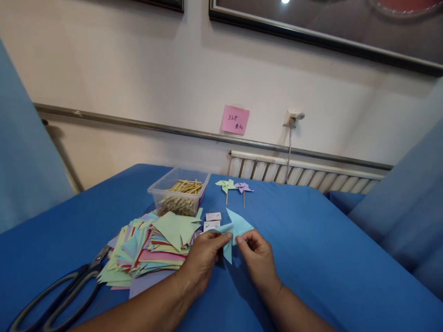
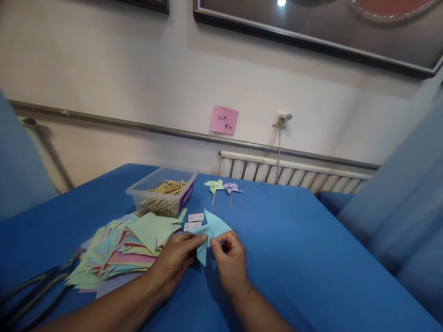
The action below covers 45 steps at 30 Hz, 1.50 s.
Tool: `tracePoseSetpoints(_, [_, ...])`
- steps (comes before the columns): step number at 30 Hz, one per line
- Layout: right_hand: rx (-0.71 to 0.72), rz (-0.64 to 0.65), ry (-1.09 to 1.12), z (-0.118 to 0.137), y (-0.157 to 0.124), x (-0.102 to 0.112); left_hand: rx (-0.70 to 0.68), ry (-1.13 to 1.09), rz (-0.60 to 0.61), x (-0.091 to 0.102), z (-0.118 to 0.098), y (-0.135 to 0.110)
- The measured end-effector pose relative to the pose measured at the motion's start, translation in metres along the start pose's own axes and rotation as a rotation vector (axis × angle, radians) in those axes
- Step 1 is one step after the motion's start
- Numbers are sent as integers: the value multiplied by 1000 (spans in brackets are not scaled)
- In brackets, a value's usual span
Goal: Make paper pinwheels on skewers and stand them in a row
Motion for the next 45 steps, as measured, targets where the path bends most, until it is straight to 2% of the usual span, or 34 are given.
tracePoseSetpoints(10, [18,-25,-29,0,2,2,20,2,18,1,5,3])
tracePoseSetpoints(20, [-81,21,24,-16,3,0,31,-2,15,0,6,3])
tracePoseSetpoints(29, [-96,32,61,-13,0,-3,20,44,-60,1,1,0])
tracePoseSetpoints(31, [-101,-17,94,-12,1,1,5,60,-52,1,-2,0])
tracePoseSetpoints(34, [-91,-169,163,-10,3,15,1,67,-3,2,-5,1])
tracePoseSetpoints(35, [-106,-178,191,-10,5,18,11,75,19,2,-5,2])
tracePoseSetpoints(37, [-200,-53,274,-11,10,17,40,118,42,3,-6,3])
tracePoseSetpoints(41, [-422,388,479,-8,8,0,99,277,73,2,-10,2])
tracePoseSetpoints(43, [-463,502,521,-5,4,-4,126,344,134,-2,-13,0])
tracePoseSetpoints(45, [-481,547,521,-4,1,-6,140,421,184,-6,-15,-2])
Point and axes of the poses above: each hand's wrist, its own y-axis towards the middle knuckle, its own x-axis out of the back of the hand, z = x × y, the point moved 5 cm from there along y, towards the middle knuckle, and after that the axes turned 8 degrees about z, right-handed, at the moved point
